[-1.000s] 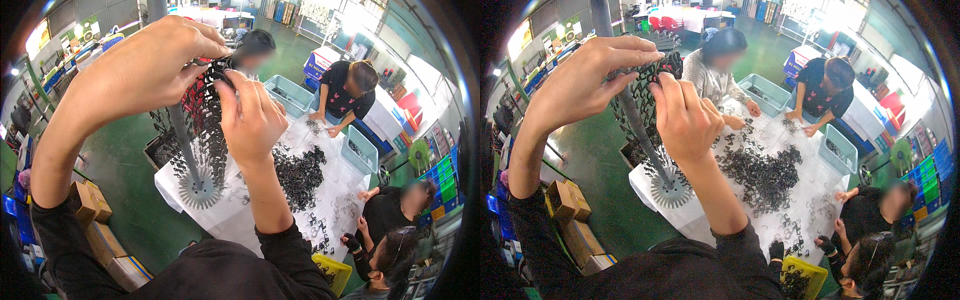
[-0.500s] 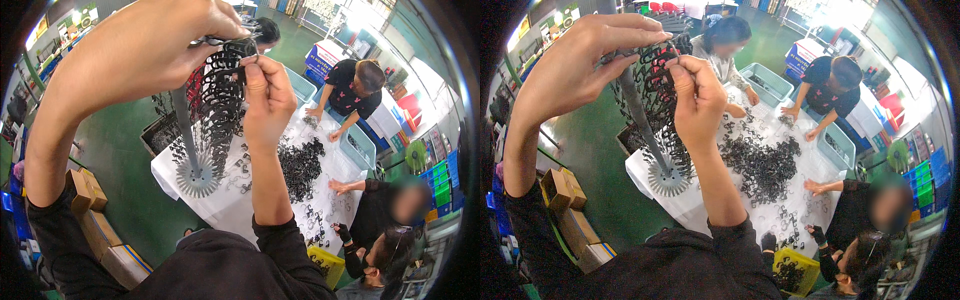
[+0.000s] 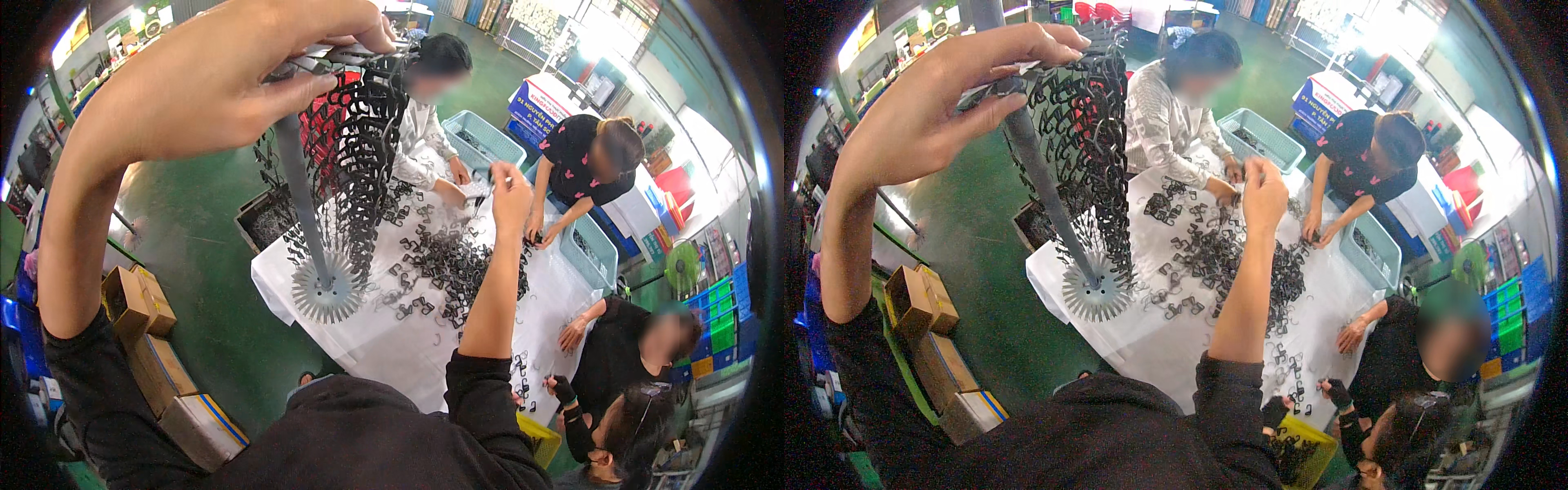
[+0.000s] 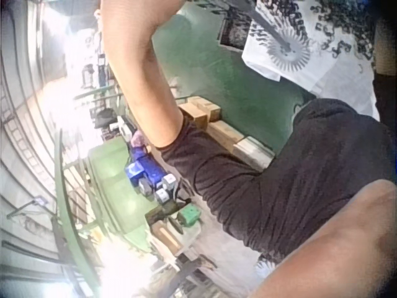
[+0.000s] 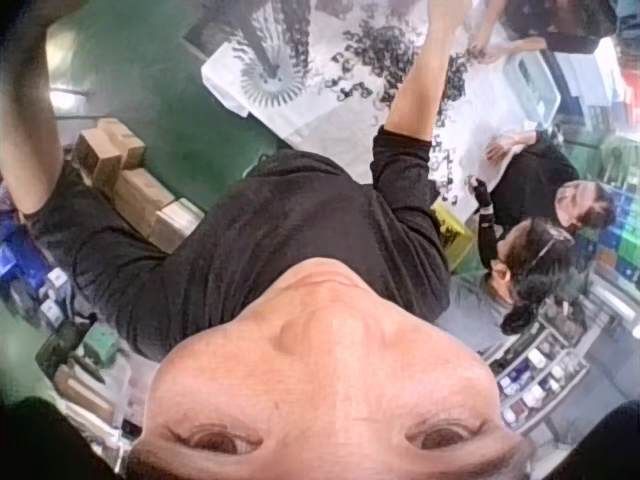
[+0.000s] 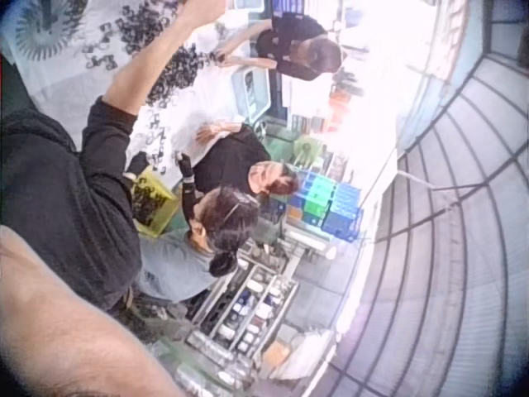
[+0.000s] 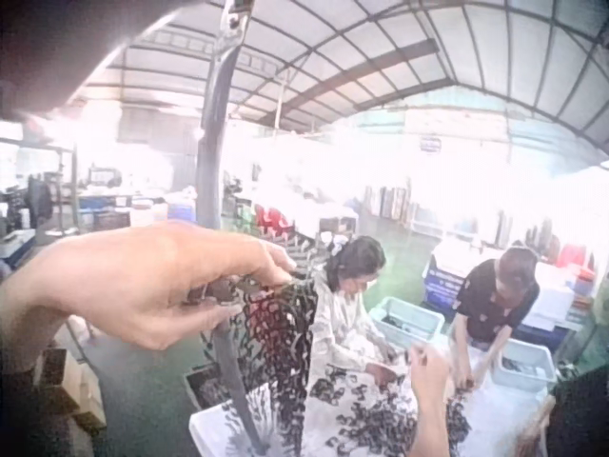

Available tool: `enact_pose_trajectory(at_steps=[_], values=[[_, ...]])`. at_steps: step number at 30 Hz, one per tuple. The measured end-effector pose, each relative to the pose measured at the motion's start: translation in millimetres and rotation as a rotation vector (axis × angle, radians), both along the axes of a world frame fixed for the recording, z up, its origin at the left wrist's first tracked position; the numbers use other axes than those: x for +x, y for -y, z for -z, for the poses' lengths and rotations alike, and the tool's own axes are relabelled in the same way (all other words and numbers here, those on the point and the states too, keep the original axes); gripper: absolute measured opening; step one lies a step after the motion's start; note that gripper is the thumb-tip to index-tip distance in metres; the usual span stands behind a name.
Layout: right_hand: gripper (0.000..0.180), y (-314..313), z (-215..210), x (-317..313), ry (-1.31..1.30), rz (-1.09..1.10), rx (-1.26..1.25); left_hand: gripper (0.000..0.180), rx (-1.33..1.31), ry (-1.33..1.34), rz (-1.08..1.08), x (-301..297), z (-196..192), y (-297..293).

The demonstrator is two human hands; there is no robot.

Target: The person removes small black plastic clips from a rotating metal spindle and places them onto a white table. They repeat this process while other workers sort the clips into bins.

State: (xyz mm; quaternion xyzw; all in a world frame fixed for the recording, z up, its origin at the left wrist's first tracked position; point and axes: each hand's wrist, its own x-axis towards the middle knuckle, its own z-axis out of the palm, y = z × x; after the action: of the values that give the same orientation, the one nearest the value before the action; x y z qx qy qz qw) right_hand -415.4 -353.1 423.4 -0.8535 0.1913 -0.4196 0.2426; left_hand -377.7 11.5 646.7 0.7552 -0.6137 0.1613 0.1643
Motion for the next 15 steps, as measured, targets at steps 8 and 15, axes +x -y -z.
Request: enact_pose_trajectory(at_steps=[8,15], values=[[0.035,-120,-53,-2,0.529,-0.267,-0.156,0.050,0.133,0.056,-0.143,0,-1,-14],[0.017,-192,-96,3,0.590,-0.160,-0.347,0.051,0.068,0.014,-0.234,-23,3,50]])
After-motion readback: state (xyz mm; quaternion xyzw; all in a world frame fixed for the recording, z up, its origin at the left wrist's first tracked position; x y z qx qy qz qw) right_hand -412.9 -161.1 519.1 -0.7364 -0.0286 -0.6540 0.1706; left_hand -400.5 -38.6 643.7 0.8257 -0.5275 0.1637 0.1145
